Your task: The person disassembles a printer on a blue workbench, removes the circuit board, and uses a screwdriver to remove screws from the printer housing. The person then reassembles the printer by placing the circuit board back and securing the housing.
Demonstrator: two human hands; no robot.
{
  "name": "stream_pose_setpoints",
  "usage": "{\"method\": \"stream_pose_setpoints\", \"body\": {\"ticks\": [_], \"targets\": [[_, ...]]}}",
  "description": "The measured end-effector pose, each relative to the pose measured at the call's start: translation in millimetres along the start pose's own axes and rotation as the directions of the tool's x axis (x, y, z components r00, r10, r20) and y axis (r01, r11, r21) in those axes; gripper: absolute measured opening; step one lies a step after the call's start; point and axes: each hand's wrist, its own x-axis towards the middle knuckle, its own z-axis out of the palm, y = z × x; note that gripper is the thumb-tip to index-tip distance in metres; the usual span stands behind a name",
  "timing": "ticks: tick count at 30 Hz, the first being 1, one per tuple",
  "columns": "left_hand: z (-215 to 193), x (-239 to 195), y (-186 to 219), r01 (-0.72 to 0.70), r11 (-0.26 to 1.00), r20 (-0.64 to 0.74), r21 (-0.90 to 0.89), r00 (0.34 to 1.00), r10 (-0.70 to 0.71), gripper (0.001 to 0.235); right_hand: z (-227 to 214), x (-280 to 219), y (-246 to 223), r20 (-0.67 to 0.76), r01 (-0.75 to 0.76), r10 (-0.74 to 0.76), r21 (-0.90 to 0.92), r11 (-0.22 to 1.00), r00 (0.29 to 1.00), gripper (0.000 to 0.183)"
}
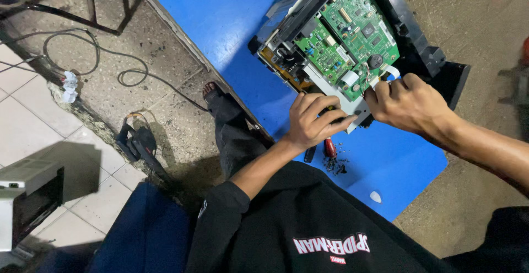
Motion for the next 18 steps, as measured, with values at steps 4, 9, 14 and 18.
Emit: {"method": "stream_pose_setpoints", "body": {"ticks": [4,9,14,18], "targets": [[2,-2,0,-0.002,1.0,-0.006,-0.009,1.0,0.002,0.026,1,2,-1,0.154,0.012,-0.01,-0.017,1.0,0.988,0.013],[-1,-1,2,0.006,1.0,-0.017,-0.019,1.0,-0.006,0.026,-6,5,-3,0.124,-0.039,0.042,-0.03,0.999,0.991,0.016],[-5,1,6,0.018,1.0,-0.024,-0.009,1.0,-0.018,0.027,-15,-1,-2,0.121,-0.069,0.07,-0.013,0.998,0.99,0.019],[-9,4,6,0.01,1.0,-0.025,-0.013,1.0,-0.01,0.027,-10,-6,4,-0.022,-0.044,0.044,0.009,0.999,0.999,0.031]]}}
